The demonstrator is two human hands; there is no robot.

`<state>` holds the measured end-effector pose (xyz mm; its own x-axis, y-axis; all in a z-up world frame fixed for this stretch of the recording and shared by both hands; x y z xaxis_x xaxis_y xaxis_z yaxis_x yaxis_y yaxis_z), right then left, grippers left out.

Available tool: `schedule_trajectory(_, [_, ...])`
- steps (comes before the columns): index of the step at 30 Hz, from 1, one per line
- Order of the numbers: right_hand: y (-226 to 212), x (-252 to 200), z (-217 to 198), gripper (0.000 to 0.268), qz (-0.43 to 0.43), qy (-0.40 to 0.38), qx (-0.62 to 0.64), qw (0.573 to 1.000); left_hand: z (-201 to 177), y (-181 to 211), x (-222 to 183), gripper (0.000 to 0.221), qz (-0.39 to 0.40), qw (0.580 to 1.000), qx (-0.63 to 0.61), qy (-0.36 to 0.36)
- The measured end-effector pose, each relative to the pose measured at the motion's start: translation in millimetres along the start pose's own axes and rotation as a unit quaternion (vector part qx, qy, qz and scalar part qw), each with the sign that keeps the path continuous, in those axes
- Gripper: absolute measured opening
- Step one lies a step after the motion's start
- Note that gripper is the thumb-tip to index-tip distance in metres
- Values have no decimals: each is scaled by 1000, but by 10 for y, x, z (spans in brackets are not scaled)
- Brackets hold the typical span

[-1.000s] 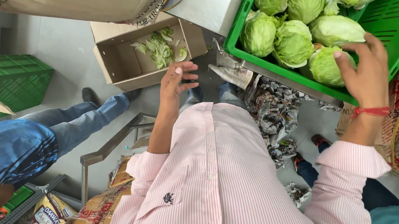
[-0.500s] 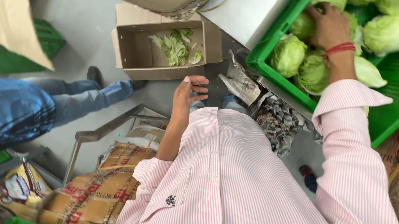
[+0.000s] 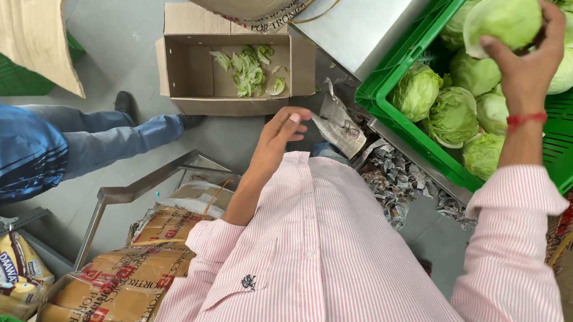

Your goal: Sort and remove wilted or damaged outer leaves from heads of lettuce and organize them in crates.

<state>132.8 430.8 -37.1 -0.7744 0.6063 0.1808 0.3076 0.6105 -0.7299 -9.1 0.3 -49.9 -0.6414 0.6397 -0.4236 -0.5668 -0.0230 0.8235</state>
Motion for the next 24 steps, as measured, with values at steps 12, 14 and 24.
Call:
schedule_trajectory(12, [-1701,-1245,843,75,134,-70,275,949,769,391,137,88,24,971,-82,-223])
schedule_trajectory(14, [-1731,-1304,837,80,169,-61,267,947,717,306,136,94,20,970,-99,-222])
schedule_trajectory(24, [-2265,-1322,526,29,-35,-3,106,994,627,267,96,103,-17,952,-219,-212])
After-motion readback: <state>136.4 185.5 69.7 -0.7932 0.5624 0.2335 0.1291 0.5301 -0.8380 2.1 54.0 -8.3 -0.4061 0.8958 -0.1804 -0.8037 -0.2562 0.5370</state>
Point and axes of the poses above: each hand's wrist, its own x-axis towards the middle knuckle, its own z-axis out of the palm, y = z × x, the point moved 3 cm from there along x, towards the middle knuckle, and after that the axes turned 12 degrees about -x, right-handed, at the moved point
